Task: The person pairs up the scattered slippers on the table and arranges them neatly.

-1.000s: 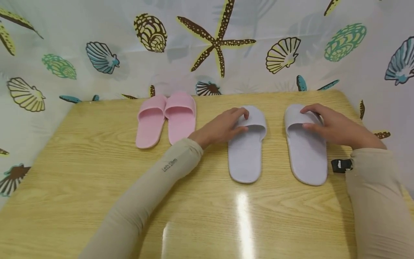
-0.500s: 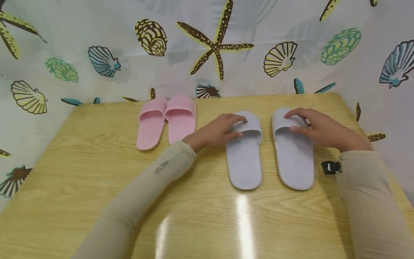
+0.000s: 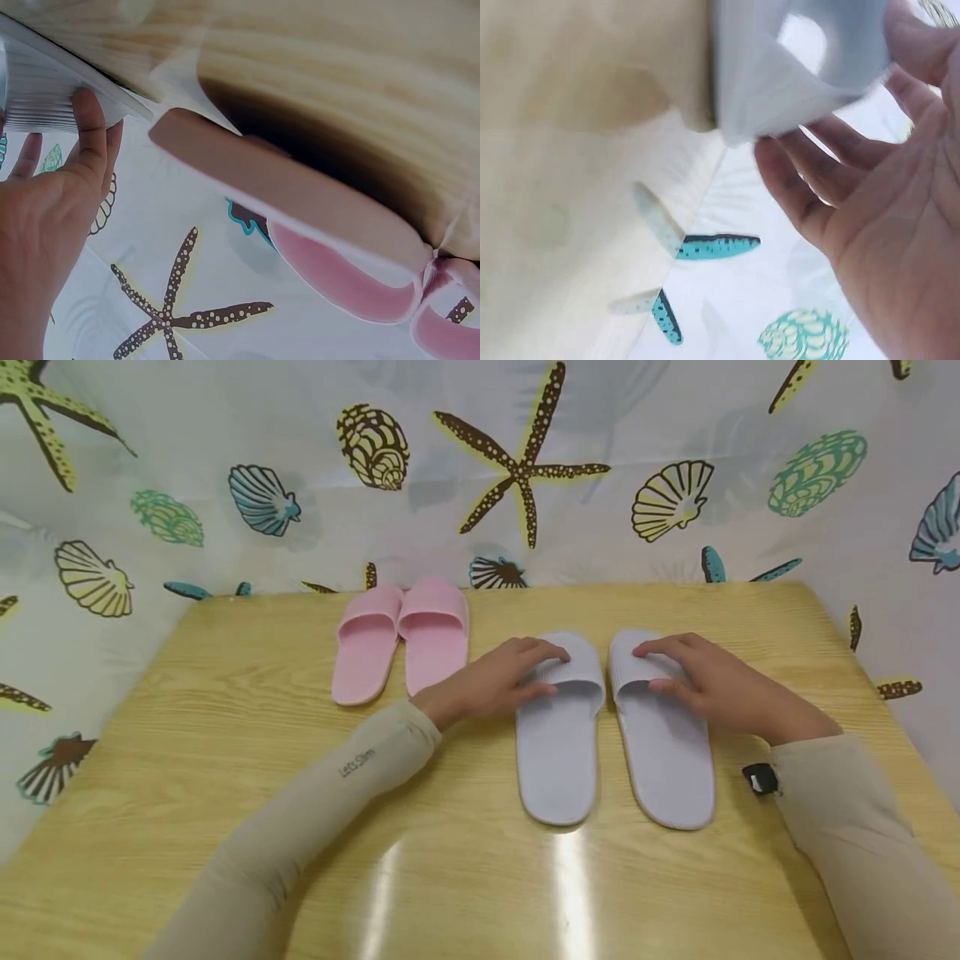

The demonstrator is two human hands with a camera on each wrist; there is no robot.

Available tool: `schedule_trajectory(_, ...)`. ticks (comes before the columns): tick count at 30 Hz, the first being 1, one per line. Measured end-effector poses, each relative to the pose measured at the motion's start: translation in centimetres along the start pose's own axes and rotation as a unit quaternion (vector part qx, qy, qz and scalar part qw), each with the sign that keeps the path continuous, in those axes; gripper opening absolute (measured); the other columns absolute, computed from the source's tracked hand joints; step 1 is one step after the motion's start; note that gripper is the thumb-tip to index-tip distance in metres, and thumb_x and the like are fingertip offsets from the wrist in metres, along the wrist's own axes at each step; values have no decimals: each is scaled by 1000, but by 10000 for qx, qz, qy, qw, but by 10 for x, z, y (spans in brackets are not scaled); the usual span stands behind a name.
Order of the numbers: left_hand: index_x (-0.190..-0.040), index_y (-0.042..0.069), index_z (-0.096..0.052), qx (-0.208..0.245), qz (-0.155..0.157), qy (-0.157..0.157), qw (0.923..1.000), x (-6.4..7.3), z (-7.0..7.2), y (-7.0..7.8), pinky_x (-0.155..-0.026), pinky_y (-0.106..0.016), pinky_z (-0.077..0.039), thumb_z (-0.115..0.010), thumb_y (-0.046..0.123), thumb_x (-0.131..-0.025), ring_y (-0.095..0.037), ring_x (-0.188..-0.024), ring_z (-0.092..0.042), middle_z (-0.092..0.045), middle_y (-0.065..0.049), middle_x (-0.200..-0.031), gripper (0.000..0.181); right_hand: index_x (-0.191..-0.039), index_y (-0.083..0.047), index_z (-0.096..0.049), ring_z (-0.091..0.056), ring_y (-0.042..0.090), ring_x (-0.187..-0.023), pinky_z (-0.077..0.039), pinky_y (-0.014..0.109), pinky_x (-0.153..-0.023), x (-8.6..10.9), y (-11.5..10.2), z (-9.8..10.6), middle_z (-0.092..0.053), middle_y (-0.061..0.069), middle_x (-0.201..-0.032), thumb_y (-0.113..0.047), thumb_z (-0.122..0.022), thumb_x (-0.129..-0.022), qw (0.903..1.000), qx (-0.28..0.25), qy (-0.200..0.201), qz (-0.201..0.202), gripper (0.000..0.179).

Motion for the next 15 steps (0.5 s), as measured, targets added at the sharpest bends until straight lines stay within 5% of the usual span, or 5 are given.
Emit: schedule_trajectory(15,-145,20,-44,-46,67,72,9999,10,-4,-2,-120,-33,-31,-53,42,-102,-23,-141,-41,-46,-6,-150,50,-141,-19,-51,-50,43,-123,-41,61,-94,-2,-19,-17,-50,22,-137,-15,-63,-98,9934,685,505,767,45)
Point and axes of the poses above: each hand's wrist, its own x-axis away from the middle knuckle, its own z-axis out of the back of the hand, y = z × x, the point moved 2 cm from there along -x, towards the middle knuckle
